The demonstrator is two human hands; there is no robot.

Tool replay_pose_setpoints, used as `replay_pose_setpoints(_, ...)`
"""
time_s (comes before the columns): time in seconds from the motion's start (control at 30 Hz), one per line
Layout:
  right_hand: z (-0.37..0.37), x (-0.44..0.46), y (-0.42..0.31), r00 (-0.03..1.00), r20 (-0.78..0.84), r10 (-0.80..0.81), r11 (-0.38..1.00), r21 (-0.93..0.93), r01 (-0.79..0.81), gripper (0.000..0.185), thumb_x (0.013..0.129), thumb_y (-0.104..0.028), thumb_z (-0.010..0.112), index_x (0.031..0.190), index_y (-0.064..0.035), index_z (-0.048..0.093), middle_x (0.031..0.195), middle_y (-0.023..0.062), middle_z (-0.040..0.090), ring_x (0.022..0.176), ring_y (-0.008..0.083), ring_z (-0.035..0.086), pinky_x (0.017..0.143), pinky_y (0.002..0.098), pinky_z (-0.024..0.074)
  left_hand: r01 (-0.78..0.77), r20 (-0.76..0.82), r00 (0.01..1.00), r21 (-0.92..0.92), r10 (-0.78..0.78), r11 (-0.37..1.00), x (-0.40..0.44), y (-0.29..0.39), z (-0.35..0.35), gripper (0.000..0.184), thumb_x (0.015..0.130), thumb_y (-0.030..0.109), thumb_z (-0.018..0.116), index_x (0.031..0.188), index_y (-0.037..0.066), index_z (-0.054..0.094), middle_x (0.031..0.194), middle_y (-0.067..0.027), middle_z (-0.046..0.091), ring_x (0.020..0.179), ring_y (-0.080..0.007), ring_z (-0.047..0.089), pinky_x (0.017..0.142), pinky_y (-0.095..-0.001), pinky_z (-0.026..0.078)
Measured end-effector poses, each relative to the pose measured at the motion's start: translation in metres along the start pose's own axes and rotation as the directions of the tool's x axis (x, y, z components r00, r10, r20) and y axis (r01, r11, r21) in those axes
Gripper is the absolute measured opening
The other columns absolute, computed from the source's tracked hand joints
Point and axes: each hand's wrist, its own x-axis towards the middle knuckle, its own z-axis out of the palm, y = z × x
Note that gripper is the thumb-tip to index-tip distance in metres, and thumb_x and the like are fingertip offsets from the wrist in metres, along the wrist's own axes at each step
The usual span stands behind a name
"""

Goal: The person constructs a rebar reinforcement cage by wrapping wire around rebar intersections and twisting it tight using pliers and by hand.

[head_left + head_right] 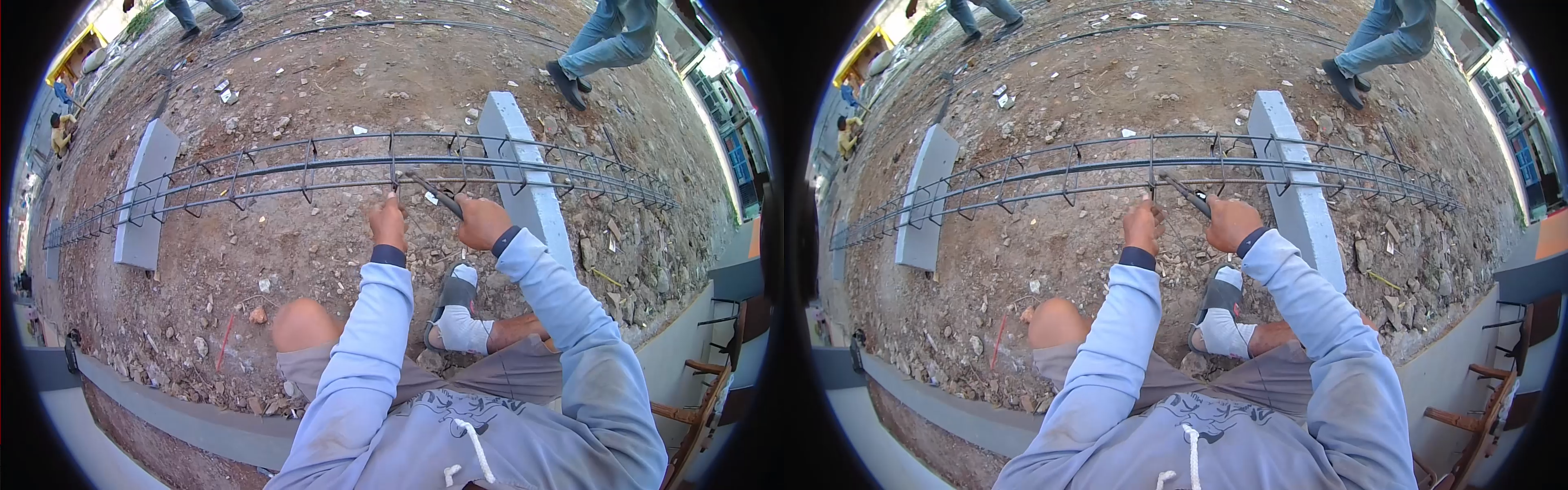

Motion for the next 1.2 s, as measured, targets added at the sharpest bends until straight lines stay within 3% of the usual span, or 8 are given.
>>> replay_pose_setpoints(0.07, 0.005, 0.002, -0.003, 1.0, -0.015, 0.005, 0.996, -0.093, -0.007, 0.044, 0.072, -0.014, 0.057, 0.115, -0.0028, 0.052, 0.087, 0.0247, 0.063, 0.081, 0.0384, 0.064, 0.074, 0.046, 0.0509, 0.091, 0.11, 0.992, -0.249, -0.065, 0.964, -0.008, -0.012, -0.002, 0.026, 0.093, 0.027, 0.05, 0.107, 0.006, 0.056, 0.089, -0.0066, 0.061, 0.082, -0.0186, 0.06, 0.072, -0.035, 0.047)
replay_pose_setpoints(0.17, -0.002, 0.0, -0.012, 0.999, -0.042, 0.009, 0.98, -0.199, -0.017, 0.068, 0.072, -0.017, 0.062, 0.135, -0.0054, 0.04, 0.102, 0.0273, 0.058, 0.091, 0.0421, 0.061, 0.075, 0.0442, 0.0523, 0.038, 0.136, 0.991, -0.318, 0.006, 0.947, -0.003, -0.016, -0.007, 0.024, 0.094, 0.024, 0.05, 0.109, 0.006, 0.056, 0.084, -0.0049, 0.061, 0.074, -0.0158, 0.06, 0.065, -0.0317, 0.049)
replay_pose_setpoints(0.43, -0.005, 0.011, -0.025, 0.995, -0.103, -0.002, 0.898, -0.439, -0.044, 0.061, 0.083, -0.016, 0.053, 0.141, -0.0121, 0.035, 0.123, 0.0283, 0.044, 0.114, 0.045, 0.045, 0.087, 0.0518, 0.0435, -0.042, 0.126, 0.987, -0.374, 0.095, 0.926, 0.01, -0.026, 0.0, 0.017, 0.091, 0.016, 0.052, 0.103, 0.006, 0.059, 0.065, 0.0011, 0.05, 0.048, -0.0091, 0.049, 0.043, -0.0237, 0.041)
replay_pose_setpoints(0.67, -0.002, 0.008, -0.03, 0.99, -0.137, -0.015, 0.824, -0.563, -0.066, 0.053, 0.088, -0.019, 0.049, 0.139, -0.0127, 0.039, 0.117, 0.0277, 0.049, 0.109, 0.0437, 0.049, 0.082, 0.0492, 0.0471, -0.078, 0.09, 0.989, -0.342, 0.115, 0.937, 0.002, -0.022, 0.004, 0.012, 0.092, 0.018, 0.052, 0.093, 0.008, 0.058, 0.063, 0.0023, 0.048, 0.046, -0.0074, 0.045, 0.04, -0.0225, 0.036)
replay_pose_setpoints(0.83, 0.009, 0.01, -0.026, 0.975, -0.218, -0.041, 0.826, -0.556, -0.09, 0.053, 0.084, -0.018, 0.052, 0.135, -0.0072, 0.043, 0.1, 0.0198, 0.058, 0.09, 0.0321, 0.058, 0.074, 0.0403, 0.049, -0.065, 0.103, 0.988, -0.388, 0.113, 0.919, 0.004, -0.025, 0.006, 0.012, 0.093, 0.017, 0.051, 0.097, 0.008, 0.057, 0.063, 0.0034, 0.045, 0.046, -0.0065, 0.041, 0.04, -0.0224, 0.036)
replay_pose_setpoints(0.97, 0.008, 0.009, -0.037, 0.989, -0.149, 0.013, 0.836, -0.542, -0.092, 0.048, 0.082, -0.017, 0.054, 0.127, -0.001, 0.048, 0.095, 0.0186, 0.061, 0.085, 0.0333, 0.062, 0.071, 0.0404, 0.0501, -0.078, 0.064, 0.993, -0.315, 0.103, 0.946, -0.001, -0.022, 0.006, 0.013, 0.093, 0.017, 0.051, 0.099, 0.008, 0.057, 0.062, 0.004, 0.043, 0.046, -0.0061, 0.039, 0.042, -0.0211, 0.035)
replay_pose_setpoints(1.07, -0.005, 0.009, -0.051, 0.994, 0.075, 0.084, 0.935, -0.351, -0.052, 0.047, 0.079, -0.016, 0.056, 0.122, 0.0017, 0.05, 0.09, 0.0185, 0.064, 0.082, 0.0321, 0.065, 0.071, 0.0402, 0.0512, -0.046, 0.09, 0.993, -0.329, 0.08, 0.943, 0.0, -0.024, 0.002, 0.014, 0.092, 0.019, 0.051, 0.1, 0.009, 0.058, 0.062, 0.0044, 0.044, 0.046, -0.0064, 0.039, 0.044, -0.0222, 0.035)
replay_pose_setpoints(1.2, -0.026, 0.013, -0.055, 0.925, 0.38, 0.029, 0.995, -0.104, 0.012, 0.025, 0.075, -0.012, 0.054, 0.09, 0.0042, 0.065, 0.084, 0.0224, 0.066, 0.078, 0.0312, 0.067, 0.069, 0.0388, 0.0518, 0.009, 0.11, 0.993, -0.415, 0.041, 0.91, 0.001, -0.026, -0.001, 0.022, 0.09, 0.031, 0.053, 0.099, 0.011, 0.058, 0.07, 0.0024, 0.051, 0.059, -0.0101, 0.047, 0.056, -0.0283, 0.041)
